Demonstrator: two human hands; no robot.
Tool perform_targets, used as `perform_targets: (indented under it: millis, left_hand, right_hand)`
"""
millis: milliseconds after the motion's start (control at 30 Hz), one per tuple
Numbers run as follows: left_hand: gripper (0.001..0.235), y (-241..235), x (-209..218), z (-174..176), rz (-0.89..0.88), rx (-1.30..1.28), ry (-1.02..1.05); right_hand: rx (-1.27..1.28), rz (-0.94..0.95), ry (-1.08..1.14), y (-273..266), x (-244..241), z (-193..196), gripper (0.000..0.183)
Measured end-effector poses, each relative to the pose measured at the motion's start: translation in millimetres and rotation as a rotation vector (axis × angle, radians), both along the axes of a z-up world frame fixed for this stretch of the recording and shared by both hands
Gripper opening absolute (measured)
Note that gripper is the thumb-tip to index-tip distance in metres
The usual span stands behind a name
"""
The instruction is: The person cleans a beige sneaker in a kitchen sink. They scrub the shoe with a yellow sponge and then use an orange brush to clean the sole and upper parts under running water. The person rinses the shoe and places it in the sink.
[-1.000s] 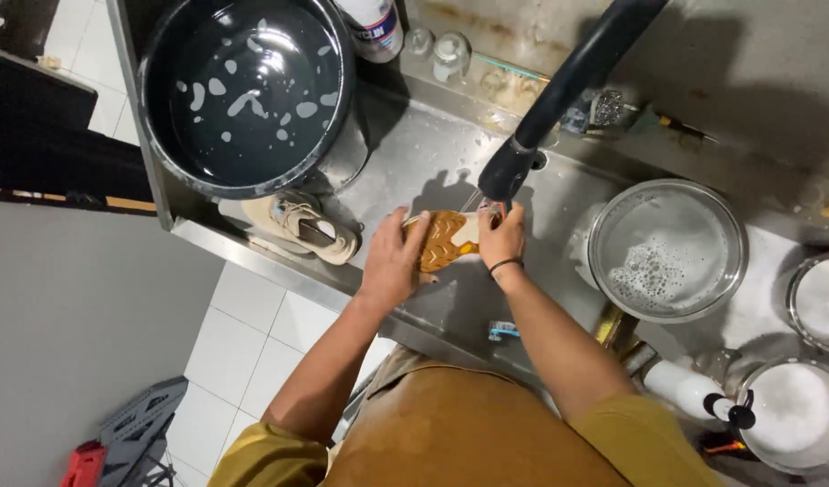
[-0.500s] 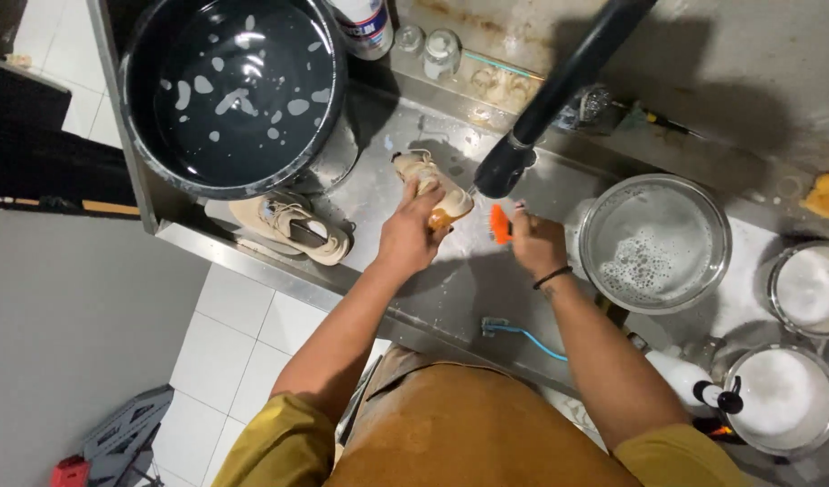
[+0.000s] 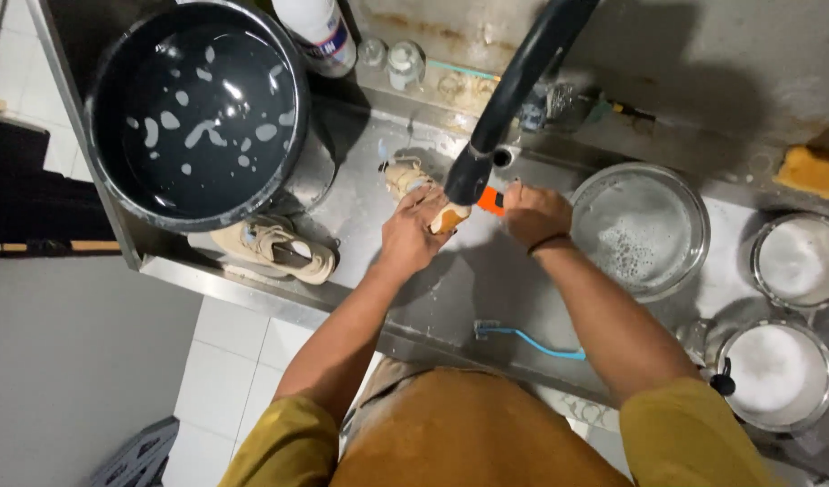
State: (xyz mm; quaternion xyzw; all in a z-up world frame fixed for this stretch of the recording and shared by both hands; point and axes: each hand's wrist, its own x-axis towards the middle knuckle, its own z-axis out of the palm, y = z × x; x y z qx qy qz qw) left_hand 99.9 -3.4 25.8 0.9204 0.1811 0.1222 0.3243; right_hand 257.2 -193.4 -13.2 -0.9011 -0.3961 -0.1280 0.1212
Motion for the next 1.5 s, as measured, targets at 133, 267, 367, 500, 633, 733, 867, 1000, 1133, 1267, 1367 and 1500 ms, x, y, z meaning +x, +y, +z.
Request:
perform_targets:
  millis: [133,267,367,500,633,733,867,1000,1133,1267,1367,1500]
  left_hand:
    - [0.057,10,-10,-22,0.014,-0.046,-0.105]
    - [0.052,10,-24,-2,0.004,-0.158,-0.260]
    - [0.052,12,-27,7,-0.010,-0.261,-0.282]
    - [0.055,-3,-36,7,-0.036,-0.259,-0.297]
    - [0.053,-7,-36,6,-0.007,-0.312,-0.298]
    - [0.060,4,-34,4,0.000,-0.313,-0.313]
    - [0.060,-3,-47,8,0.033,-0.300,-0.251]
    - [0.060,5,-35,10,0.048,-0.245,-0.262]
    - [0.064,18,-34,17,0.078,-0.206,-0.190]
    - [0.066,9,-36,5,0.108,-0.336,-0.110]
    - [0.066,-4,-42,25,0.085,-0.296,-0.041]
    - [0.067,9,-41,14,0.133,-0.294,-0.080]
  right_hand:
    - [0.257,0.035,0.196,23,-33,-9,0.039]
    - [0.215,0.225,-0.112,16,-15,-8,0.025]
    - [0.370,0.353,0.011,28,-25,9,0.021]
    - [0.231,0.221,-0.077,8,-17,-11,0.023]
    - [0.472,0.242,0.107,28,-33,12,0.031]
    - [-0.216,-0.130,0.568,35,-16,30,0.060]
    - [0.250,0.071,0.387,27,-36,-21,0.033]
    - [-0.185,0.131,0.477,50,-45,39,0.036]
    - [-0.017,0.078,0.900,56,-10,32,0.042]
    - [-0.321,0.234,0.357,48,-16,5,0.033]
    - [-0.286,0.006,0.607,44,-13,20,0.051]
    - [-0.205,0.199,0.296,48,-35,-15,0.015]
